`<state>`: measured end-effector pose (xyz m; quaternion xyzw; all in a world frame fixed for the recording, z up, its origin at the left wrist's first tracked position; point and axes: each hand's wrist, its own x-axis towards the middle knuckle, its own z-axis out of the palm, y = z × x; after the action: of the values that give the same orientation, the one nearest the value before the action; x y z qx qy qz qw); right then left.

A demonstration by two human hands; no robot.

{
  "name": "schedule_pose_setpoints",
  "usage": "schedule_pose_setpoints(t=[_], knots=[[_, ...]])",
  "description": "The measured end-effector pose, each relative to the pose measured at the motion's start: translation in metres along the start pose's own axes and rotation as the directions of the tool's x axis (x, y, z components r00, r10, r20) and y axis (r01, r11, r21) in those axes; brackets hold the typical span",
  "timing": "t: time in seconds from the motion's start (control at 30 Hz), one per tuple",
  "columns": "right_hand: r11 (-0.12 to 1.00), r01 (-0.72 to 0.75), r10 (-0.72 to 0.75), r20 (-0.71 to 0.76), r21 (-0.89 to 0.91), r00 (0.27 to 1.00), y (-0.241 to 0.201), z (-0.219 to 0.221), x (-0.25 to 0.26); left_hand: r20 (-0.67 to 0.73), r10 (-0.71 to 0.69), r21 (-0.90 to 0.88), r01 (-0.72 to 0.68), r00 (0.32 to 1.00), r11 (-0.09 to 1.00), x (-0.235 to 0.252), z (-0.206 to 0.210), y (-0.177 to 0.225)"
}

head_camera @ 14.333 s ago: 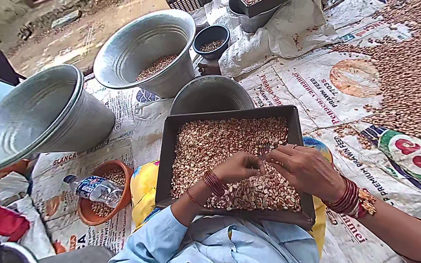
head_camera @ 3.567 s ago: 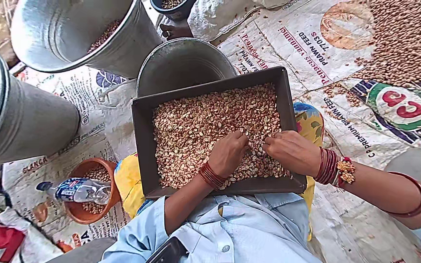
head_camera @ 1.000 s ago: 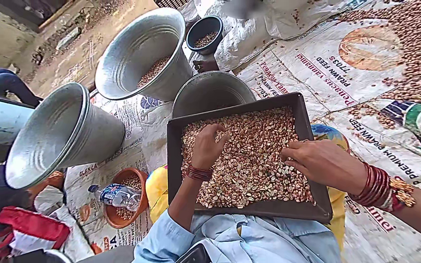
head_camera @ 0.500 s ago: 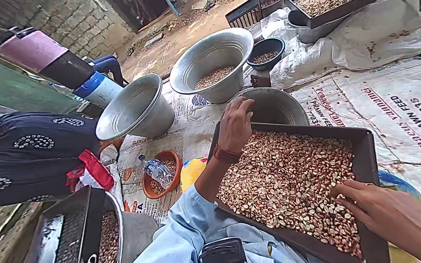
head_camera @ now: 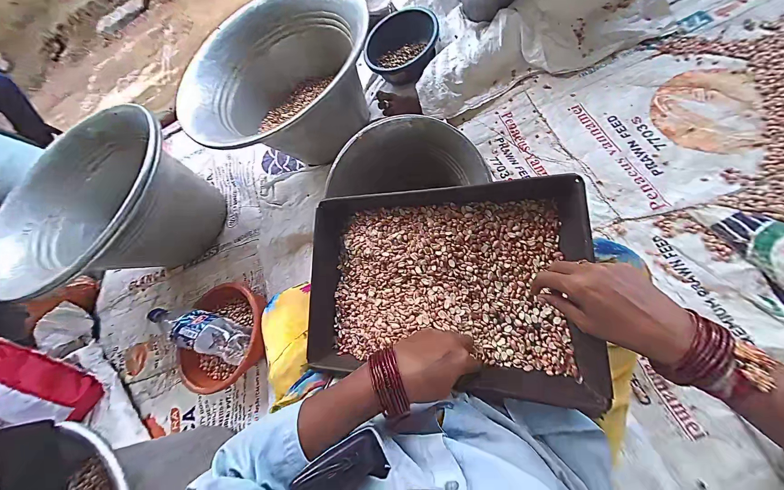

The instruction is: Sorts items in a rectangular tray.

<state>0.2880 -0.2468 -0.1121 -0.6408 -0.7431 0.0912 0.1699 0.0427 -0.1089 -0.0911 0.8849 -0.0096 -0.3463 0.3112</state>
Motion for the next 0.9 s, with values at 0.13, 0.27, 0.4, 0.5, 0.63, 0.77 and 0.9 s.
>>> schedule_pose_setpoints(t=[0.13,0.27,0.4,0.5,0.63,0.77,0.9], knots=[[1.0,-0.015,0.015,0.007,-0.012,1.0,0.002,-0.001,0.0,-0.338,-0.083,-0.078,0.06,0.938,0.995,0.038,-0.014,-0.014],[0.999,-0.024,0.023,-0.022,-0.03,0.999,0.003,-0.005,0.0,-0.663,-0.223,-0.086,0.223,0.715,0.971,0.036,-0.034,-0.033],[0.999,-0.015,0.013,-0.076,-0.028,0.997,-0.003,-0.002,0.001,-0.896,-0.122,0.007,0.289,0.426,0.957,0.022,-0.027,-0.043],[1.0,0.001,-0.002,-0.016,-0.016,1.0,-0.009,0.005,-0.001,-0.907,0.033,0.089,0.114,0.42,0.989,0.029,-0.005,-0.033],[0.997,0.052,-0.047,0.09,-0.06,0.995,-0.014,0.012,-0.003,-0.774,0.149,0.163,-0.034,0.615,0.986,0.054,0.023,-0.017],[0.992,0.077,-0.061,0.15,-0.098,0.987,-0.016,0.017,-0.004,-0.731,0.193,0.265,0.013,0.655,0.964,0.071,0.031,-0.016],[0.992,0.102,-0.081,0.237,-0.076,0.968,-0.02,0.025,-0.004,-0.723,0.211,0.32,0.048,0.658,0.946,0.07,0.035,-0.012]])
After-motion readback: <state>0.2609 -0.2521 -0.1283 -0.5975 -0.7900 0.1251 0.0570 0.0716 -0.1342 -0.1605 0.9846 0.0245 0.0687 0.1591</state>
